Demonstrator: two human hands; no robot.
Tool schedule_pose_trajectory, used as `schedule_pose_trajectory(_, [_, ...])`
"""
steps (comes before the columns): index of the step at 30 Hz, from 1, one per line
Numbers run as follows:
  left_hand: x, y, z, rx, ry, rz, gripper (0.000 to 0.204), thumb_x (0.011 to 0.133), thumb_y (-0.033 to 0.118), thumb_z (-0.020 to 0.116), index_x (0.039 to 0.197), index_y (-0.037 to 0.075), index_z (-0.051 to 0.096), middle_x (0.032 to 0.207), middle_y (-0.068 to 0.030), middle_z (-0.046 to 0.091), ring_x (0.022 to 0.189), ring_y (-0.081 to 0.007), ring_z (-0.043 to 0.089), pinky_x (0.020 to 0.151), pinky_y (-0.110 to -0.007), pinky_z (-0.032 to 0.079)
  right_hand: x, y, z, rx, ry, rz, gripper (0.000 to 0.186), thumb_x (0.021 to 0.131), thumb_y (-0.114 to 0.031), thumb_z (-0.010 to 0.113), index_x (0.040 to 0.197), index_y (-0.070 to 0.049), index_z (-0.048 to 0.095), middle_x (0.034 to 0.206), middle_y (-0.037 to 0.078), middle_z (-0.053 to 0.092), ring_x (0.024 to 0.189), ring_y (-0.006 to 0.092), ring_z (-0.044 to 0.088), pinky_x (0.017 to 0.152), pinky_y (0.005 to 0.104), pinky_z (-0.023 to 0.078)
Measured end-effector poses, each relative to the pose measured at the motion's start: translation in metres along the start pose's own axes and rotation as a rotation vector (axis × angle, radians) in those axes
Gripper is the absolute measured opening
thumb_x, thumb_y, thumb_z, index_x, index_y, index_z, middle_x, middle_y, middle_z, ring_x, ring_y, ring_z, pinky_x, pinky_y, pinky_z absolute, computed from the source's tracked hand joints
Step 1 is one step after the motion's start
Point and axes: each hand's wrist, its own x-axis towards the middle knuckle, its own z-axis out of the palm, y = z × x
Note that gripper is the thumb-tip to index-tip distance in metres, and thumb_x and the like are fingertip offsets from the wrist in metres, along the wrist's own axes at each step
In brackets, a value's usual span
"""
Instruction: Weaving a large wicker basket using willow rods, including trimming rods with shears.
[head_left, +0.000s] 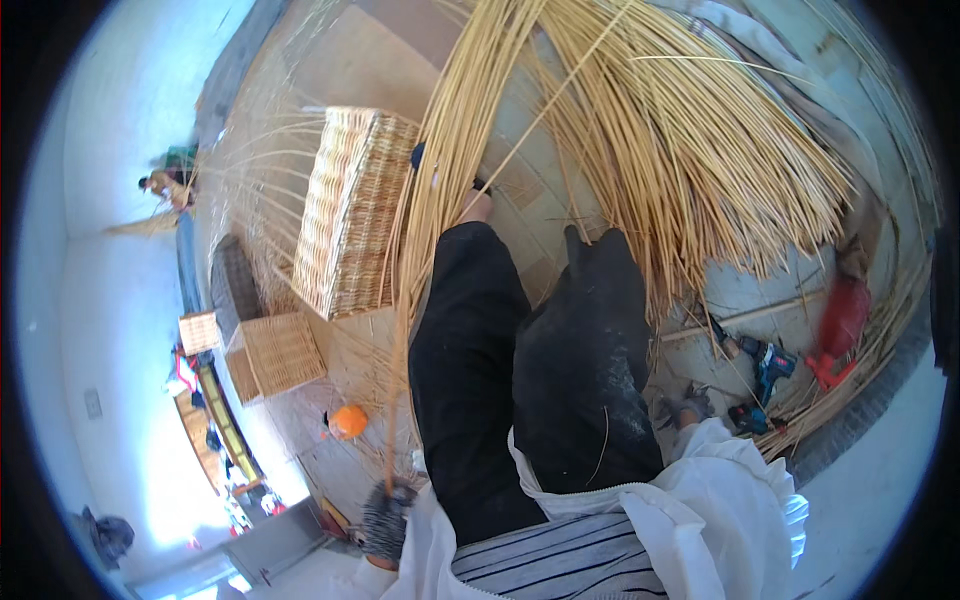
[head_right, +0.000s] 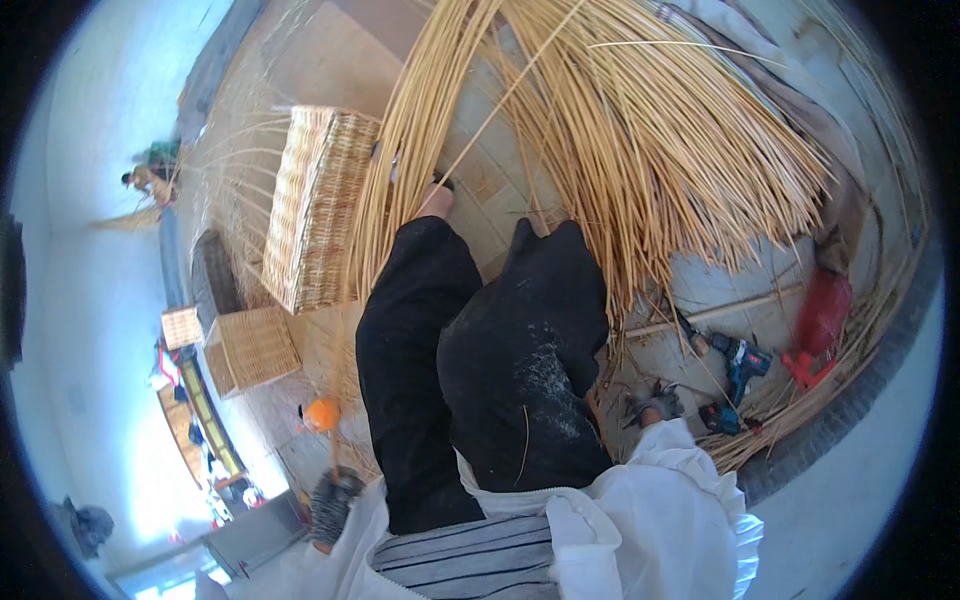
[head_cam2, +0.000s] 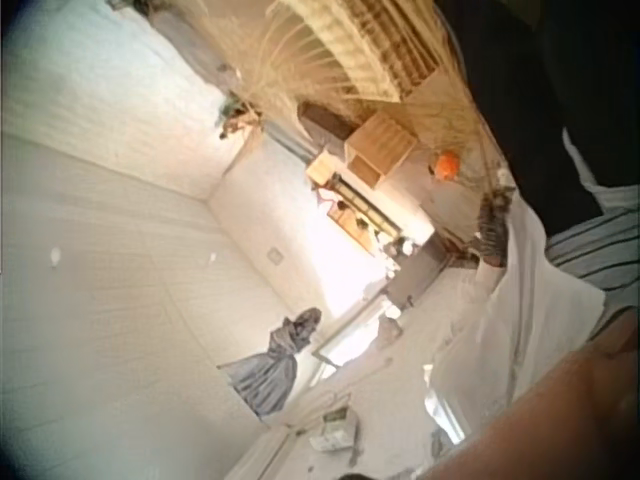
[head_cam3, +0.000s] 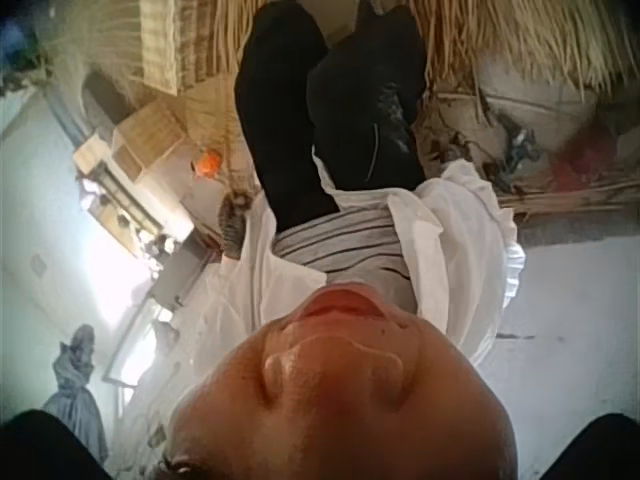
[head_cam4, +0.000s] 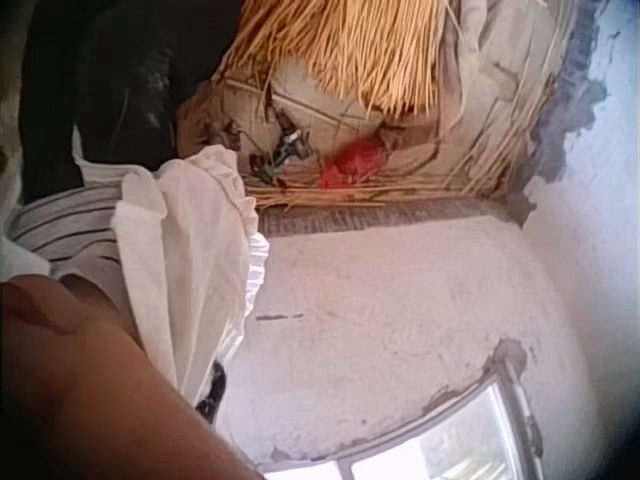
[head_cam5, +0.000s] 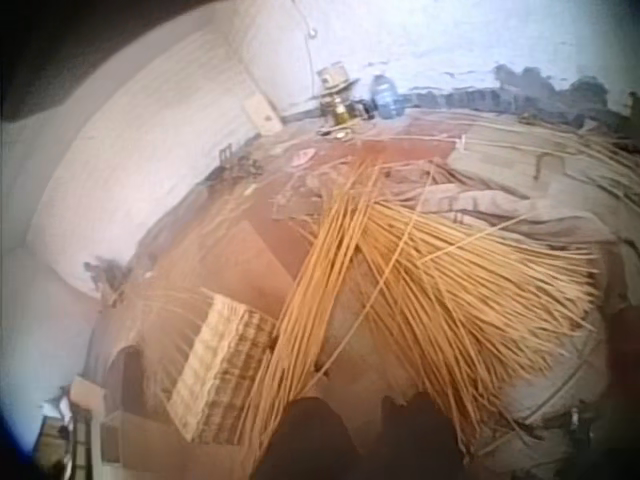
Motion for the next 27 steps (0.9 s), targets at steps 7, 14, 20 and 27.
schedule_pose_trajectory(7, [-0.002, 0.085, -0.036, -0.727, 0.095, 0.283, 0.054, 0.082, 0.037, 0.068, 0.115, -0.002, 0.054, 0.076, -0.0001, 0.054, 0.054, -0.0059, 0.044, 0.045, -0.018, 0.034, -0.006, 0.022, 0.001, 0.081, -0.097, -0.113, 0.031, 0.078, -0.031, 0.066, 0.095, -0.006, 0.060, 0.089, 0.011, 0.062, 0.078, 0.0266, 0.059, 0.074, 0.0388, 0.047])
schedule_pose_trajectory(14, [-0.004, 0.076, 0.030, -0.437, -0.209, 0.339, 0.037, 0.092, 0.035, 0.053, 0.107, 0.001, 0.060, 0.065, 0.0047, 0.047, 0.053, -0.0037, 0.038, 0.049, -0.019, 0.030, -0.121, 0.011, -0.068, 0.772, -0.606, -0.283, 0.033, 0.077, -0.031, 0.069, 0.093, -0.005, 0.058, 0.084, 0.009, 0.060, 0.073, 0.0231, 0.057, 0.071, 0.0370, 0.047])
schedule_pose_trajectory(20, [-0.018, 0.138, 0.056, -0.849, -0.283, 0.559, 0.035, 0.095, 0.031, 0.051, 0.106, -0.001, 0.061, 0.061, 0.0033, 0.046, 0.050, -0.0032, 0.036, 0.046, -0.017, 0.027, -0.219, -0.060, -0.176, 0.925, -0.522, -0.765, 0.039, 0.071, -0.030, 0.076, 0.094, -0.005, 0.056, 0.079, 0.008, 0.058, 0.068, 0.0216, 0.057, 0.068, 0.0361, 0.047])
schedule_pose_trajectory(27, [-0.074, 0.167, 0.047, -1.051, -0.493, 0.713, 0.041, 0.093, 0.038, 0.053, 0.100, -0.002, 0.060, 0.056, 0.0045, 0.044, 0.048, -0.0038, 0.037, 0.044, -0.019, 0.028, -0.301, -0.168, -0.308, 0.922, 0.657, -1.304, 0.059, 0.059, -0.024, 0.084, 0.107, -0.006, 0.056, 0.085, 0.010, 0.059, 0.077, 0.0280, 0.059, 0.070, 0.0368, 0.049])
